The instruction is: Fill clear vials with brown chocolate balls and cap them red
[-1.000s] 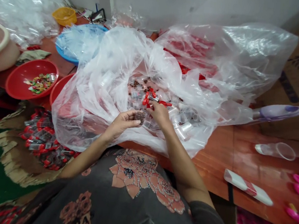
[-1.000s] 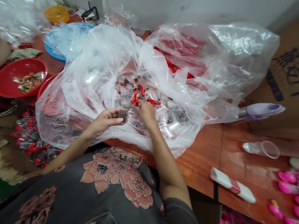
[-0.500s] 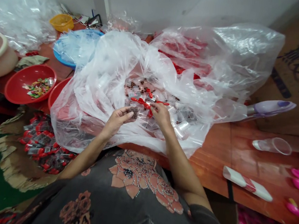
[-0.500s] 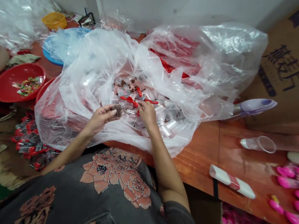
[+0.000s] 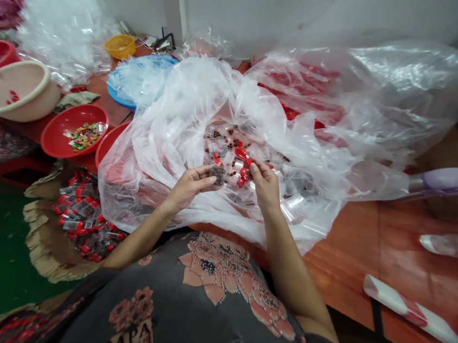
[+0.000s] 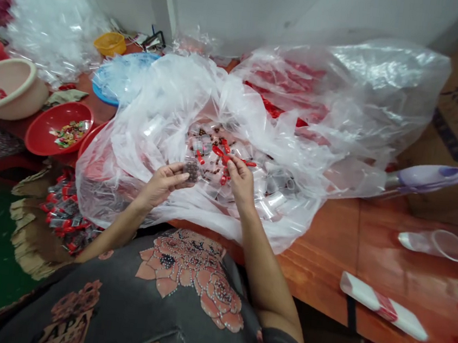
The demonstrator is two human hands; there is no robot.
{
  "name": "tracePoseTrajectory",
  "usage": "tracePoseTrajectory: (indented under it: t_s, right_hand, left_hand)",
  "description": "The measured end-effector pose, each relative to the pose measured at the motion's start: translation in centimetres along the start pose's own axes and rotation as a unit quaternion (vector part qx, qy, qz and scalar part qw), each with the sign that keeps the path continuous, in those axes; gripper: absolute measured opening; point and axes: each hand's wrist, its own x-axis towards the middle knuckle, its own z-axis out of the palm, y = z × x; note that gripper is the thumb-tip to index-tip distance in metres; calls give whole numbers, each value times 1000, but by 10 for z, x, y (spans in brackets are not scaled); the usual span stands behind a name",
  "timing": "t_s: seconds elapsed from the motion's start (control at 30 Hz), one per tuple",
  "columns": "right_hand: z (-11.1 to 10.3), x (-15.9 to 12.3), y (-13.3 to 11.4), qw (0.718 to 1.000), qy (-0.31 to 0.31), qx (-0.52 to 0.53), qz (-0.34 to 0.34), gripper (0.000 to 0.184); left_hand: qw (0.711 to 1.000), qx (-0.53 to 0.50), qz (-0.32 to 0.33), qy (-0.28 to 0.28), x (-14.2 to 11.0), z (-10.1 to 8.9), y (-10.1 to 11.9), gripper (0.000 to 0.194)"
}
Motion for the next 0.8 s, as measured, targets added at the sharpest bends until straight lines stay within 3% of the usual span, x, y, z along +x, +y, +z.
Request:
tracePoseTrajectory:
  t_s: [0.13, 0.27, 0.6, 0.8]
  right_hand:
    - [-2, -22, -38, 995, -30, 93, 29, 40]
    - [-1, -40, -58, 998, -43, 44, -29, 32]
    - [-11, -51, -59, 970, -61, -142, -190, 27]
    - [-8, -62, -52, 960, -26, -167, -222, 26]
  left_hand:
    - [997, 60, 10, -49, 4, 12, -11, 41]
    - [992, 101, 20, -79, 6, 25, -15, 38]
    - [984, 154, 38, -76, 8, 32, -22, 32]
    - [983, 164, 49, -66, 8, 33, -30, 30]
